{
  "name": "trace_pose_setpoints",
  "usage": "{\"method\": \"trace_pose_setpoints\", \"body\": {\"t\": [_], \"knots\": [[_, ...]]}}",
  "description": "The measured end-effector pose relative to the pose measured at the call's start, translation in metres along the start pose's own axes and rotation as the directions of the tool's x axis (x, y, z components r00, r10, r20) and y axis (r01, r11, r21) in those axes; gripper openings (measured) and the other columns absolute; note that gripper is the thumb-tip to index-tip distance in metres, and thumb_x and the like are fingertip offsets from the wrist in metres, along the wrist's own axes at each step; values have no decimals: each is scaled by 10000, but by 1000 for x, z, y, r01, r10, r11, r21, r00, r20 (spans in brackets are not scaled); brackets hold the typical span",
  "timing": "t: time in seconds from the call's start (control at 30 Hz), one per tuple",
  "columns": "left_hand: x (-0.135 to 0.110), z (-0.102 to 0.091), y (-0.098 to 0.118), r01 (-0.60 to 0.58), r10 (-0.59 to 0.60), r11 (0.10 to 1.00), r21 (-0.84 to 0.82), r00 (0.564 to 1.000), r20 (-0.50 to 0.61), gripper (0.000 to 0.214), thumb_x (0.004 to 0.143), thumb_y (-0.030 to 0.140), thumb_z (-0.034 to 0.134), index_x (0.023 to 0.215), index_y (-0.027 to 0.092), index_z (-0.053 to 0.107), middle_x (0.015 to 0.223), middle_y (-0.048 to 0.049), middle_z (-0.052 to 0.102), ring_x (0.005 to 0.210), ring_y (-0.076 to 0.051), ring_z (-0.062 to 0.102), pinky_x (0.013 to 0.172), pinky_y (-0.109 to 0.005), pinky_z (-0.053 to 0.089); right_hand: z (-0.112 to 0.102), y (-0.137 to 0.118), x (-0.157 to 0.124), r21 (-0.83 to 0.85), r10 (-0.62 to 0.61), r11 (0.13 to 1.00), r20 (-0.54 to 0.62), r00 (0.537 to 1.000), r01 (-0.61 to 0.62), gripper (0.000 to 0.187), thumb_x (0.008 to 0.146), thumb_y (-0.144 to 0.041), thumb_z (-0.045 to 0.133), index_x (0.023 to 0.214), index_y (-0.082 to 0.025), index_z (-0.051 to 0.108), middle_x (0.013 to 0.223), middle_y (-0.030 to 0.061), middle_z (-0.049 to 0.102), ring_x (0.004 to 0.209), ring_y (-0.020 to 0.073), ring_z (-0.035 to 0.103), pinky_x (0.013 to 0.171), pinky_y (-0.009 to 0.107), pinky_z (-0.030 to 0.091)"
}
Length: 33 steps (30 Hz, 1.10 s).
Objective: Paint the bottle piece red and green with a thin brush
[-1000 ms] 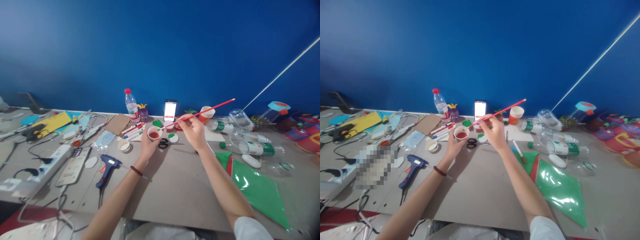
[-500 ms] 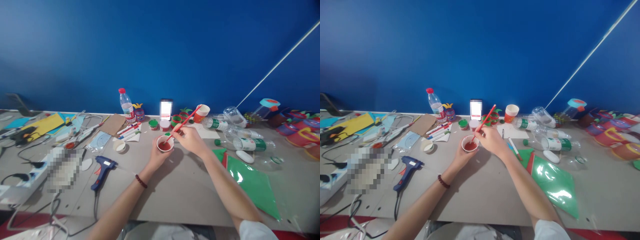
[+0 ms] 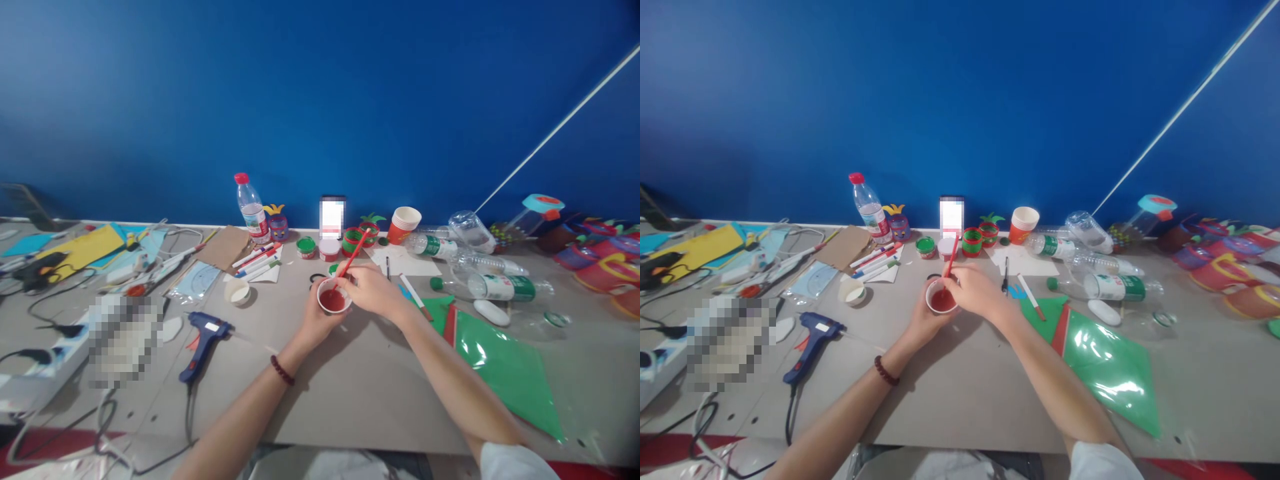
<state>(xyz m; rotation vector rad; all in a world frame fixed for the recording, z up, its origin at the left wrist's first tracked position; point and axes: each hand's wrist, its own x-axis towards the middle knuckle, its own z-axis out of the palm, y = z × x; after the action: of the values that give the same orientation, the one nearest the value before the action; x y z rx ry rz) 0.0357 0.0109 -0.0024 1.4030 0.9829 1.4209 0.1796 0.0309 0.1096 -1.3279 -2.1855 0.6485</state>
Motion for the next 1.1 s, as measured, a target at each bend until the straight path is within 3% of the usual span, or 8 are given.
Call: {"method": "trace_pose_setpoints", "body": {"t": [0.23,0.6,0.77,0.97,1.1], "knots": [[-1,1,-3,49,-48,997,-56,999,23,609,621,254,847,1142,215,534,1110,-60,645,1028,-240,640,904,-382,506,10,3,2,-25,45,999,33,998,-44,239,955,-254,491,822,-215,685,1006,61,740,1004,220,640,893,330,474],[-1,0,-7,100,-98,994,-53,995,28,634,623,263,847,1160,212,513,1137,-68,618,1054,-244,623,933,-403,489,10,5,3,-29,79,997,65,995,-77,227,945,-274,509,849,-211,706,970,74,747,996,242,647,860,342,489],[-1,0,-5,90,-88,994,-54,995,37,629,629,254,846,1164,218,517,1144,-70,621,1072,-252,622,941,-412,487,13,6,4,-16,78,997,27,997,-77,246,949,-273,499,828,-200,700,970,78,748,974,238,651,846,337,487],[-1,1,-4,95,-91,991,-97,995,40,651,624,246,852,1175,224,507,1148,-71,640,1071,-257,641,936,-415,505,12,9,5,79,67,995,-11,998,-66,190,908,-264,558,780,-187,676,744,41,714,677,175,640,645,280,471],[-2,1,-4,99,-94,989,-106,994,55,677,628,239,849,1201,227,490,1191,-80,639,1107,-262,636,968,-428,496,16,10,7,138,101,986,-13,995,-98,178,902,-274,567,793,-178,670,721,40,704,630,161,633,595,261,460]]}}
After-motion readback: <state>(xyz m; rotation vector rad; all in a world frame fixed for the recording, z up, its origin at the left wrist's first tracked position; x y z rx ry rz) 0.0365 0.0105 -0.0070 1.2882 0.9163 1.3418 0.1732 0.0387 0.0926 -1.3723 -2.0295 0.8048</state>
